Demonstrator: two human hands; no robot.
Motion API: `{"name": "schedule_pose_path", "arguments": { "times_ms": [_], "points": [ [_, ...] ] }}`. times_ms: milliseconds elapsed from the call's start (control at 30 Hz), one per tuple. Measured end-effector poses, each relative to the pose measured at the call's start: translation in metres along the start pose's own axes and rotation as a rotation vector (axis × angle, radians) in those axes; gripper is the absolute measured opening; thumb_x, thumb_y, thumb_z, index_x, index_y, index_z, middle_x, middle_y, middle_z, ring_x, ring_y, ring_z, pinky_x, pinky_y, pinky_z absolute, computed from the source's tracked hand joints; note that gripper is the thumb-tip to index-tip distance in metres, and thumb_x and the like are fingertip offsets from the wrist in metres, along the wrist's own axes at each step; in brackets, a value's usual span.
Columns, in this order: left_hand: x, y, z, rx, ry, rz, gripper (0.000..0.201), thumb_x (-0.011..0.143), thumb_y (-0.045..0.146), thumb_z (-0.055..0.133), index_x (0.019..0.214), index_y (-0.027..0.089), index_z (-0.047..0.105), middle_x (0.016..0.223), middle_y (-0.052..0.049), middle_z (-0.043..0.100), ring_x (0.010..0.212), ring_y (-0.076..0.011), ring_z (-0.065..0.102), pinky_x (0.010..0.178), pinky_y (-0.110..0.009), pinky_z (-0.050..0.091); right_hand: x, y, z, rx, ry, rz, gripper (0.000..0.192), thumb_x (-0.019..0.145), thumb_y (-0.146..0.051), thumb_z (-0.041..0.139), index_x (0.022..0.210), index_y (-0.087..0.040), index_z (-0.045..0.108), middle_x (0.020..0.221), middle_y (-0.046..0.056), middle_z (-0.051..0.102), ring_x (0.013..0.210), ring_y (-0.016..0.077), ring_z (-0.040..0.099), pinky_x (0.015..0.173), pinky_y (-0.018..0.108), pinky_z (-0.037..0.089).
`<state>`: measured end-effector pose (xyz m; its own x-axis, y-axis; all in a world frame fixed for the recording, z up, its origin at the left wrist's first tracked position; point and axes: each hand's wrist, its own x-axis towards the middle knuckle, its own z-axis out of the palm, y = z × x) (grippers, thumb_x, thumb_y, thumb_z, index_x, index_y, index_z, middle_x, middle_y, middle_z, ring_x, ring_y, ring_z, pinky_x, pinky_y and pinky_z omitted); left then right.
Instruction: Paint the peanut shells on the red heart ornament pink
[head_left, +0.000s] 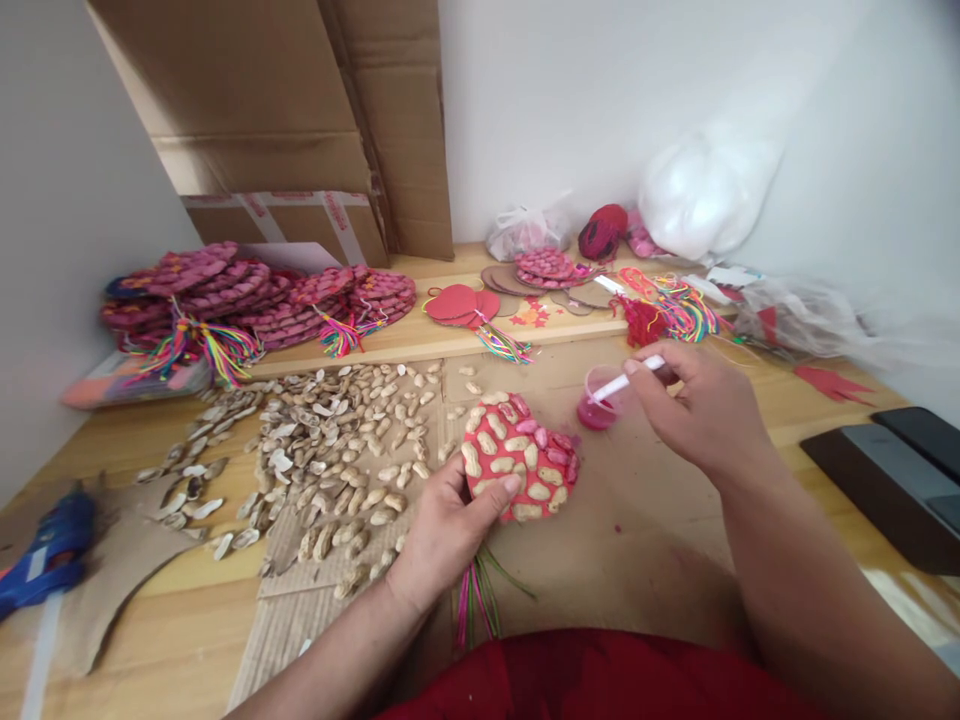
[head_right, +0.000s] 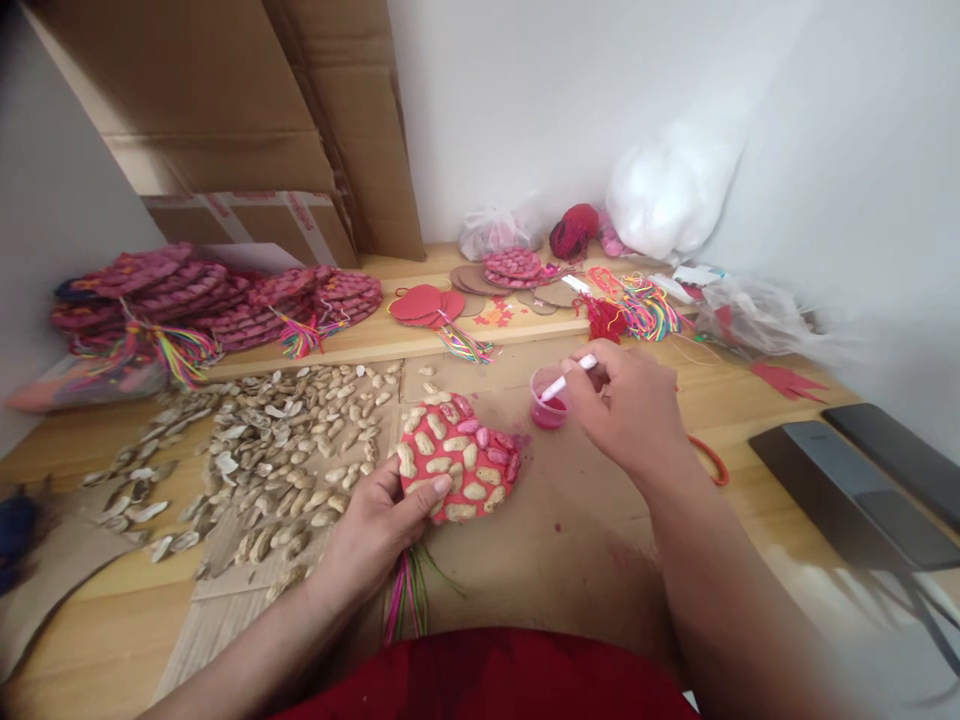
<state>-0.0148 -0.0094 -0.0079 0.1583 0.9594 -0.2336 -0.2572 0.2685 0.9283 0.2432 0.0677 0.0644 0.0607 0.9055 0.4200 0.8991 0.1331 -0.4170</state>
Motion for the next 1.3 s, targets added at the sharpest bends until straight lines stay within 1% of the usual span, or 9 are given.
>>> {"name": "schedule_pose_path", "arguments": {
  "times_ms": [167,400,567,733,900,1067,1167,1233,1300],
  "points": [
    [0.0,0.0,0.0,0.019,0.012,0.008,0.041,0.082,0.043,0.082,0.111,0.015,0.072,0.108,-0.01,0.08,0.092,-0.0226,0.074,0.083,-0.031,0.057,-0.002,-0.004,-0.006,0.036,0.007,0.047,0.026,0.094,-0.044,0.047,0.09,-0.025,0.064,0.068,0.001,0.066,0.061,0.0182,0.058,0.064,0.034,0.039],
    [0.001,-0.003,0.0,0.023,0.006,0.007,0.043,0.08,0.047,0.083,0.108,0.016,0.073,0.109,-0.012,0.08,0.091,-0.0248,0.075,0.082,-0.034,0.058,-0.003,-0.001,-0.007,0.046,0.006,0.058,0.017,0.086,-0.042,0.059,0.085,-0.026,0.062,0.062,-0.002,0.065,0.05,0.0153,0.052,0.056,0.031,0.038],
    [0.0,0.003,0.002,0.019,-0.008,0.018,0.042,0.081,0.046,0.082,0.108,0.015,0.072,0.108,-0.011,0.08,0.093,-0.0248,0.074,0.085,-0.034,0.057,-0.002,-0.001,-0.008,0.053,0.024,0.07,0.011,0.08,-0.038,0.066,0.084,-0.027,0.064,0.064,-0.002,0.067,0.051,0.0155,0.054,0.054,0.031,0.039],
    [-0.002,0.006,0.006,-0.019,0.005,0.035,0.04,0.081,0.044,0.083,0.106,0.014,0.072,0.106,-0.011,0.08,0.091,-0.0234,0.073,0.085,-0.034,0.057,-0.001,-0.004,-0.01,0.072,-0.032,0.084,0.014,0.08,-0.039,0.066,0.084,-0.026,0.069,0.066,0.001,0.071,0.054,0.0168,0.058,0.055,0.031,0.04],
    [-0.002,0.003,0.005,-0.02,0.019,0.043,0.039,0.08,0.044,0.083,0.104,0.015,0.071,0.099,-0.009,0.079,0.082,-0.0209,0.071,0.079,-0.033,0.057,-0.001,-0.002,-0.011,0.042,-0.037,0.06,0.018,0.081,-0.044,0.067,0.081,-0.026,0.069,0.063,0.0,0.068,0.051,0.0153,0.052,0.055,0.032,0.038],
    [-0.002,0.004,0.005,0.001,-0.001,0.062,0.034,0.082,0.042,0.081,0.103,0.016,0.072,0.098,-0.007,0.08,0.081,-0.0189,0.07,0.076,-0.029,0.056,-0.002,-0.002,-0.009,0.018,0.061,0.06,0.019,0.083,-0.044,0.066,0.085,-0.025,0.069,0.069,0.001,0.069,0.056,0.0148,0.054,0.06,0.033,0.04],
    [-0.003,0.007,0.007,0.002,-0.022,0.07,0.032,0.082,0.041,0.082,0.101,0.017,0.072,0.099,-0.006,0.08,0.077,-0.0174,0.069,0.075,-0.028,0.056,-0.004,-0.005,-0.012,0.035,0.232,0.078,0.02,0.085,-0.044,0.067,0.091,-0.025,0.071,0.076,0.003,0.071,0.063,0.0163,0.058,0.064,0.034,0.042],
    [-0.004,0.008,0.007,0.017,-0.026,0.067,0.03,0.082,0.041,0.081,0.099,0.017,0.072,0.098,-0.006,0.08,0.075,-0.0173,0.069,0.073,-0.028,0.056,-0.008,-0.01,-0.014,0.12,0.328,0.067,0.021,0.085,-0.044,0.068,0.092,-0.026,0.074,0.079,0.004,0.073,0.068,0.0179,0.062,0.065,0.035,0.043],
    [-0.005,0.009,0.008,0.039,-0.022,0.066,0.03,0.082,0.042,0.08,0.098,0.017,0.073,0.096,-0.006,0.08,0.076,-0.0182,0.07,0.072,-0.028,0.056,-0.015,-0.018,-0.016,0.26,0.34,0.022,0.02,0.086,-0.044,0.069,0.091,-0.026,0.074,0.081,0.004,0.074,0.071,0.0192,0.065,0.066,0.035,0.046]
  ]
}}
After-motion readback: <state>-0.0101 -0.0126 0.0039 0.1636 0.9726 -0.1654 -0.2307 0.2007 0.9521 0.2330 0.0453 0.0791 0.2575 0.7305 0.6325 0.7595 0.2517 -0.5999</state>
